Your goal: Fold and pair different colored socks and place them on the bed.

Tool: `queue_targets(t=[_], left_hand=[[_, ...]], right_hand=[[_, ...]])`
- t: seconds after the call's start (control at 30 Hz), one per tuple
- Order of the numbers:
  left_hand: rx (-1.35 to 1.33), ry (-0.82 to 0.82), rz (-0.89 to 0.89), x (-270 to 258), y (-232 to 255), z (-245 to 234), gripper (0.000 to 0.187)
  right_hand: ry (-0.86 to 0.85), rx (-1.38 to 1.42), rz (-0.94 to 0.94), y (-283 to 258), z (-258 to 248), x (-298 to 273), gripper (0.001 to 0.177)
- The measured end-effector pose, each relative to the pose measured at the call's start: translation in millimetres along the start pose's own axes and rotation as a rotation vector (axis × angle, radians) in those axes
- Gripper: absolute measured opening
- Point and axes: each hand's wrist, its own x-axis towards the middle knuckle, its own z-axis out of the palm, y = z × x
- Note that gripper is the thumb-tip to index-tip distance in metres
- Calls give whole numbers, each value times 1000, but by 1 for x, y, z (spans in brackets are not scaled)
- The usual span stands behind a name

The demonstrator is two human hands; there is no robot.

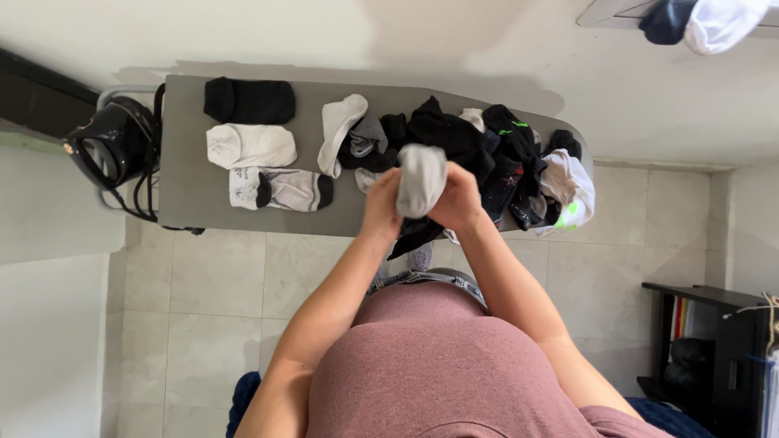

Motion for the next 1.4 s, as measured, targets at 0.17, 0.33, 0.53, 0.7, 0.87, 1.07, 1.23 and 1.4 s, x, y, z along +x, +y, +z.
queue_targets(t=[0.17, 0.33, 0.53, 0.7, 0.87, 1.07, 1.23, 1.4], left_hand=[[-150, -59, -128, -17, -2, 21, 19], [-216, -137, -185, -19, -10, 33, 19], [219, -121, 43, -19, 13, 29, 30], [624, -429, 155, -38, 49, 70, 46], [827, -594, 144, -39, 4, 75, 48], [654, -632, -303, -80, -58, 111, 38], [755, -966, -236, -130, -135, 155, 45], [869, -1133, -246, -202, -238, 193, 37]], right_hand=[[-65, 92, -183, -11, 15, -12, 35], [-2, -146, -481, -11, -4, -20, 28], [286, -303, -538, -11, 14, -42, 43], [519, -843, -657, 8, 43, -82, 40], [1062, -1287, -715, 31, 63, -135, 34], [1173, -628, -819, 62, 49, -217, 36], [1090, -384, -1056, 96, 2, -318, 19], [1287, -273, -1144, 129, -41, -415, 21]])
